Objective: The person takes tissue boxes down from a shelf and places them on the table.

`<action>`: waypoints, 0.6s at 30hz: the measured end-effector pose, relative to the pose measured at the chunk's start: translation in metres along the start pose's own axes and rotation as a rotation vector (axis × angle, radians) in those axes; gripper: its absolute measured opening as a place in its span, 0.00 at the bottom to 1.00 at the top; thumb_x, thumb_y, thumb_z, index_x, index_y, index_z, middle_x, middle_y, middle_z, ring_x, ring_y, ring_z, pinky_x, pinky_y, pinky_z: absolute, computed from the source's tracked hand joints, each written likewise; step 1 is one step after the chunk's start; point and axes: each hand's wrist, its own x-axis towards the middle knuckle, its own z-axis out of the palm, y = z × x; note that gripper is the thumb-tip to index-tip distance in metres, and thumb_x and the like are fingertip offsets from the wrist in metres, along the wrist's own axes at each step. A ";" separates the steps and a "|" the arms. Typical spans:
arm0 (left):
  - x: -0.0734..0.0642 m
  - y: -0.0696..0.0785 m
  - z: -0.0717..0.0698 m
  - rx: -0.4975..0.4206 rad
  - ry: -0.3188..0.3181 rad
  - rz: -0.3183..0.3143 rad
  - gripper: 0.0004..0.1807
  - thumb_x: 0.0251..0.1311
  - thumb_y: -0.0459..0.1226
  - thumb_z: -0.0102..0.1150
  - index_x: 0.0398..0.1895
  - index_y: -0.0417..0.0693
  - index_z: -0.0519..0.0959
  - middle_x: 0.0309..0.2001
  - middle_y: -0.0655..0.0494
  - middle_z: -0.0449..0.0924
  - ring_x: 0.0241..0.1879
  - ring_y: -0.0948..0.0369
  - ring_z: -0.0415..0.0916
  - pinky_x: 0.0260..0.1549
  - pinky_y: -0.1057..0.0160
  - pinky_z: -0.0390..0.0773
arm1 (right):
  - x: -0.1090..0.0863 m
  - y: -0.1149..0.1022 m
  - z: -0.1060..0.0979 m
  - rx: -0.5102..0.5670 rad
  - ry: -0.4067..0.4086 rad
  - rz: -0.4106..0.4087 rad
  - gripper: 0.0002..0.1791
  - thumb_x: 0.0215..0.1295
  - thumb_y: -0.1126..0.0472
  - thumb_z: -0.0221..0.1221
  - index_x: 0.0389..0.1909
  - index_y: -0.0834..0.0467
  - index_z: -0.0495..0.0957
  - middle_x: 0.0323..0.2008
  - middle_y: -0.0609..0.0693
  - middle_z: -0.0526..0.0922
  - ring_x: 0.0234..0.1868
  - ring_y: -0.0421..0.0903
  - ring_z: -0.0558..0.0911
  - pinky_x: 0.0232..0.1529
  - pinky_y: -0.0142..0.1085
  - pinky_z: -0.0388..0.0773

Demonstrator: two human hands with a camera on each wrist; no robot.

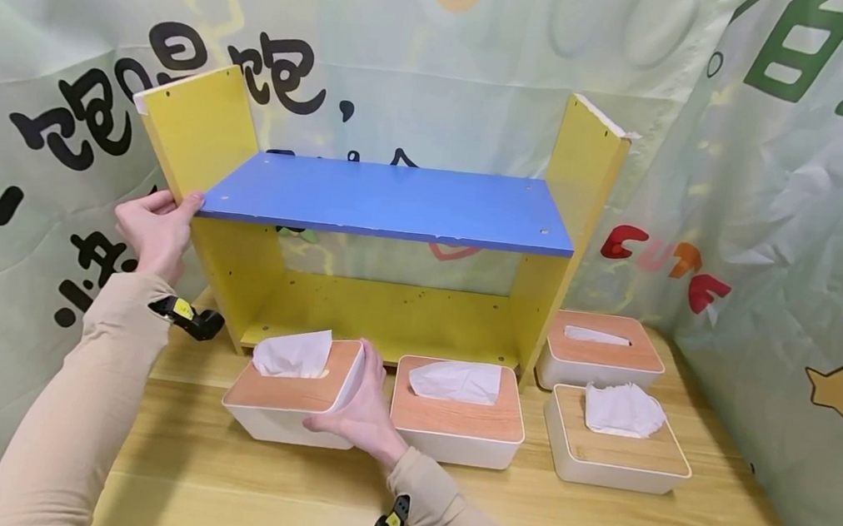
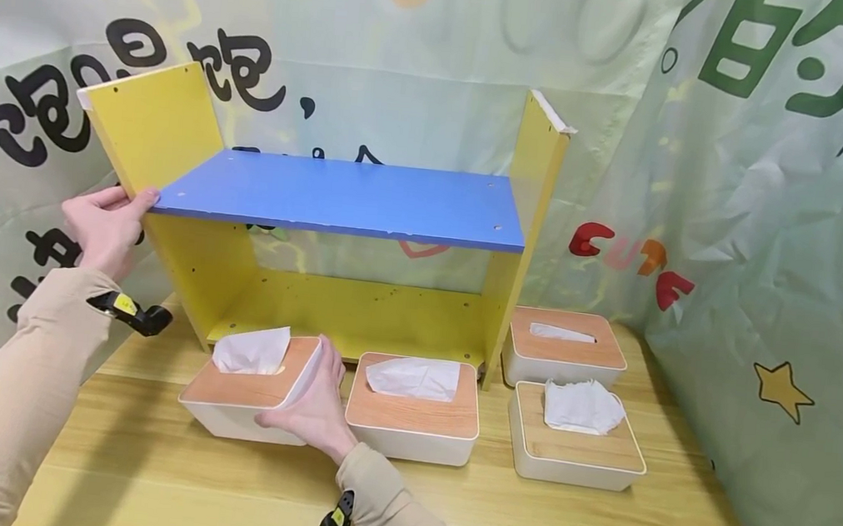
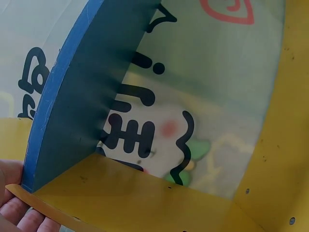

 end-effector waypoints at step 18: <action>0.000 0.001 0.001 -0.021 0.004 -0.003 0.17 0.51 0.34 0.76 0.47 0.46 0.88 0.20 0.72 0.79 0.28 0.73 0.77 0.30 0.80 0.77 | 0.002 0.000 -0.006 0.083 -0.122 0.090 0.75 0.32 0.72 0.72 0.81 0.52 0.34 0.81 0.58 0.36 0.81 0.62 0.40 0.78 0.65 0.47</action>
